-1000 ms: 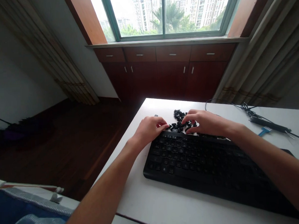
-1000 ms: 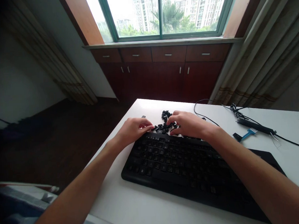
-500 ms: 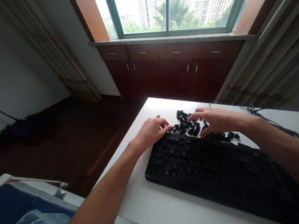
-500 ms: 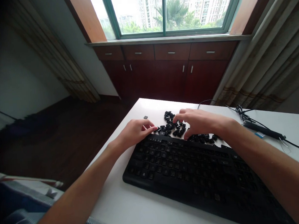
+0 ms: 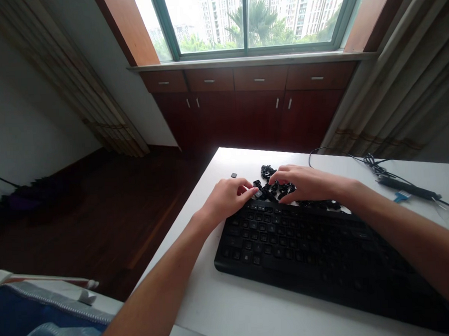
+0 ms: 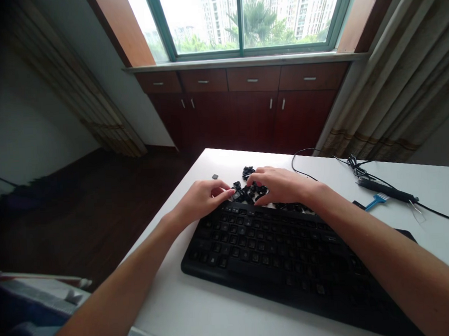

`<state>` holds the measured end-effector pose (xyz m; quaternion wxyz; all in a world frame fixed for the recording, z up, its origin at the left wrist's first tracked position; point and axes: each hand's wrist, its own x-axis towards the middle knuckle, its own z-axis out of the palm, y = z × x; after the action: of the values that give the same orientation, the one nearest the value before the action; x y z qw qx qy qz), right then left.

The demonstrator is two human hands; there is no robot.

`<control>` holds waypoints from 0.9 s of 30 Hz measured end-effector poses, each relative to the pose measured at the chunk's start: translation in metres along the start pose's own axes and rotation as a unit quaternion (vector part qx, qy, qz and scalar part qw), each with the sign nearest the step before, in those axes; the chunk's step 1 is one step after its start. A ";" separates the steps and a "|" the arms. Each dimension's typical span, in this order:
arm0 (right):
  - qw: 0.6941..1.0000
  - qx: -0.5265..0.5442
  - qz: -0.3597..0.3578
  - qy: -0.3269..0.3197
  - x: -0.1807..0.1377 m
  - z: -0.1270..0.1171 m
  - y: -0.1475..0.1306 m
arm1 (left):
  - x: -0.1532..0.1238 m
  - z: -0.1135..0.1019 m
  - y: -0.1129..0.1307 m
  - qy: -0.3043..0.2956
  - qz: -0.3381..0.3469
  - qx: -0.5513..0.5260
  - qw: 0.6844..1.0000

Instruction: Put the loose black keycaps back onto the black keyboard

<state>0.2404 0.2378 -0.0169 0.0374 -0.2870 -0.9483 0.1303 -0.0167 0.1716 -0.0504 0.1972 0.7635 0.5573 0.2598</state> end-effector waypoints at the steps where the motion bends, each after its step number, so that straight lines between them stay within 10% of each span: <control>1: 1.000 0.000 0.000 0.003 0.000 0.001 -0.001 | 0.000 0.000 0.000 0.001 0.001 -0.004 1.000; 27: 0.998 -0.042 -0.001 0.044 0.018 0.011 -0.015 | 0.000 -0.007 0.008 0.001 -0.020 0.029 0.999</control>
<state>0.2155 0.2332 -0.0237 0.0670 -0.2930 -0.9505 0.0781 -0.0151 0.1693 -0.0397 0.1798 0.7573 0.5800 0.2404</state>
